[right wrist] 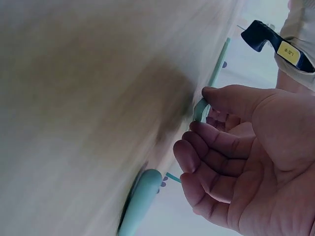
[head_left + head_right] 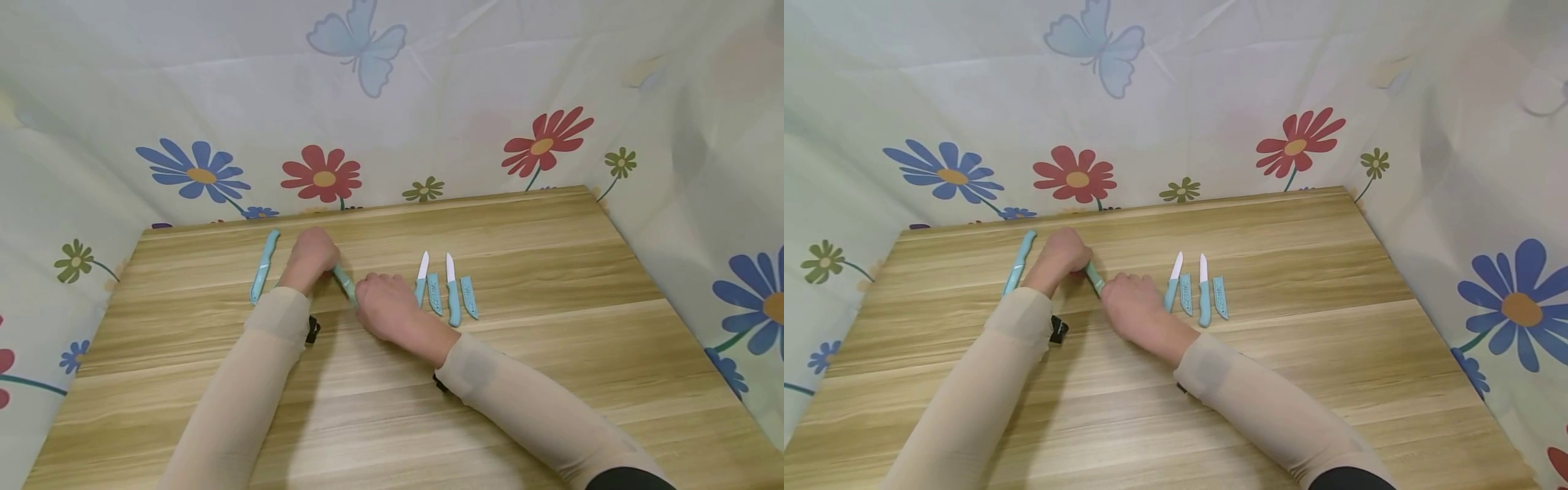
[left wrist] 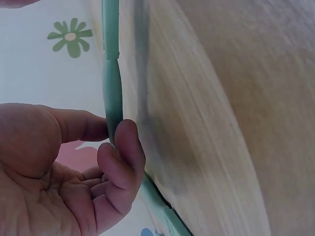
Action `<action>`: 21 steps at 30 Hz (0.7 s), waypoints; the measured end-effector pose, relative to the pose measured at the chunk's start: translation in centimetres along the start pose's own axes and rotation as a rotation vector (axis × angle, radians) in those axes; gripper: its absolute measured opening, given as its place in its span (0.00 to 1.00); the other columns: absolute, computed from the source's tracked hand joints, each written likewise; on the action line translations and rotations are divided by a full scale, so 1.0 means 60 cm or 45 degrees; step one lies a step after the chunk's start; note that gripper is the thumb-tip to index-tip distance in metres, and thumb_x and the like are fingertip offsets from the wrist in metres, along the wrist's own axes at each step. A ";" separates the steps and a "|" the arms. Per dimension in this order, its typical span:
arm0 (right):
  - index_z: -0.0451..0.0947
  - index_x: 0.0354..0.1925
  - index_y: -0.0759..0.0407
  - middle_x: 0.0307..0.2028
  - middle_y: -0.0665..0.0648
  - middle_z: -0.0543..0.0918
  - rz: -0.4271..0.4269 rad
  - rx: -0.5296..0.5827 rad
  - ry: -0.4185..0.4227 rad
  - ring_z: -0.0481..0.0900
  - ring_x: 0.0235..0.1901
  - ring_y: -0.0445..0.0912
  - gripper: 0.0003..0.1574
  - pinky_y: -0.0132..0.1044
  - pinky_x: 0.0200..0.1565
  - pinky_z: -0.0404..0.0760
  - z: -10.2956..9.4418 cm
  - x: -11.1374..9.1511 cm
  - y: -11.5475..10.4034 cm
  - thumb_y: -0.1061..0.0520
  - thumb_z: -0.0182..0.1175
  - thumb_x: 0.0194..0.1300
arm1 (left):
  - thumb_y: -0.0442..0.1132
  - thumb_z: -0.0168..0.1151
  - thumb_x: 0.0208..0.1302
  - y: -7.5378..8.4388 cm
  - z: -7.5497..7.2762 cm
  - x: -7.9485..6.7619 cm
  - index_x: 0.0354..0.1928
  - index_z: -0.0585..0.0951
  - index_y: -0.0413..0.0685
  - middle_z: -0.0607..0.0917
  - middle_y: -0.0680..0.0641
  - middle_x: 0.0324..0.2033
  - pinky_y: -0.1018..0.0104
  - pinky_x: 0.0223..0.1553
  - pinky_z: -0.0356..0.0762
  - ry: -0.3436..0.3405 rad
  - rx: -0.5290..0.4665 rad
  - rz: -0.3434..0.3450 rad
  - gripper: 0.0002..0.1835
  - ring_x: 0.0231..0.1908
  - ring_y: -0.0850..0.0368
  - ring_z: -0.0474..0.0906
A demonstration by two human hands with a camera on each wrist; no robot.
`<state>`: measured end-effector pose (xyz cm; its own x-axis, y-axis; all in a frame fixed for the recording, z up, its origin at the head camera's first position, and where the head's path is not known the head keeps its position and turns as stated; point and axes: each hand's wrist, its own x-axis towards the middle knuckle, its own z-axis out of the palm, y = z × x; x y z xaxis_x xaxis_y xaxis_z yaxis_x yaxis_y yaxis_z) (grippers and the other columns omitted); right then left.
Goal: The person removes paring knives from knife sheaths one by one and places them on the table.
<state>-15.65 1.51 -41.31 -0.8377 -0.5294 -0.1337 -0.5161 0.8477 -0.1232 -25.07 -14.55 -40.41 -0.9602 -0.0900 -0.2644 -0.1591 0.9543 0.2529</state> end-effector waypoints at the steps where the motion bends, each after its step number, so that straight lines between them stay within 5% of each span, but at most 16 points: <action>1: 0.79 0.35 0.53 0.34 0.51 0.78 0.000 0.002 0.005 0.77 0.35 0.45 0.12 0.41 0.37 0.76 -0.001 -0.001 0.001 0.48 0.65 0.73 | 0.31 0.54 0.66 -0.001 -0.001 0.000 0.28 0.81 0.35 0.82 0.40 0.30 0.65 0.30 0.76 0.012 -0.015 0.001 0.10 0.26 0.51 0.77; 4: 0.78 0.33 0.53 0.33 0.50 0.77 -0.004 0.011 0.029 0.76 0.33 0.45 0.12 0.40 0.35 0.76 -0.005 -0.002 0.005 0.50 0.65 0.72 | 0.31 0.54 0.66 -0.003 -0.004 -0.002 0.27 0.79 0.36 0.81 0.39 0.31 0.64 0.33 0.76 0.043 -0.063 0.014 0.10 0.29 0.49 0.77; 11: 0.78 0.35 0.56 0.32 0.52 0.77 0.006 0.017 0.067 0.77 0.30 0.45 0.12 0.39 0.30 0.78 -0.018 -0.007 0.013 0.51 0.68 0.71 | 0.37 0.55 0.74 -0.004 -0.021 -0.016 0.29 0.80 0.37 0.82 0.46 0.18 0.68 0.24 0.72 0.035 -0.303 -0.025 0.15 0.17 0.58 0.76; 14: 0.78 0.36 0.57 0.33 0.53 0.76 0.013 0.039 0.077 0.76 0.30 0.45 0.11 0.37 0.29 0.78 -0.023 -0.011 0.018 0.53 0.68 0.71 | 0.37 0.56 0.75 -0.006 -0.025 -0.021 0.30 0.81 0.36 0.86 0.41 0.21 0.69 0.23 0.73 0.023 -0.432 -0.060 0.14 0.20 0.53 0.83; 21: 0.80 0.40 0.59 0.34 0.53 0.77 0.032 0.060 0.103 0.77 0.31 0.45 0.09 0.37 0.28 0.79 -0.035 -0.020 0.030 0.54 0.67 0.71 | 0.37 0.58 0.76 -0.019 -0.026 -0.031 0.29 0.81 0.35 0.88 0.40 0.24 0.57 0.39 0.89 0.036 -0.749 -0.029 0.15 0.27 0.49 0.90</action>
<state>-15.93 3.73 -39.33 -0.8629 -0.5021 -0.0579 -0.4874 0.8570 -0.1671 -23.46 -15.91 -38.76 -0.9596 -0.1237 -0.2527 -0.2723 0.6341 0.7237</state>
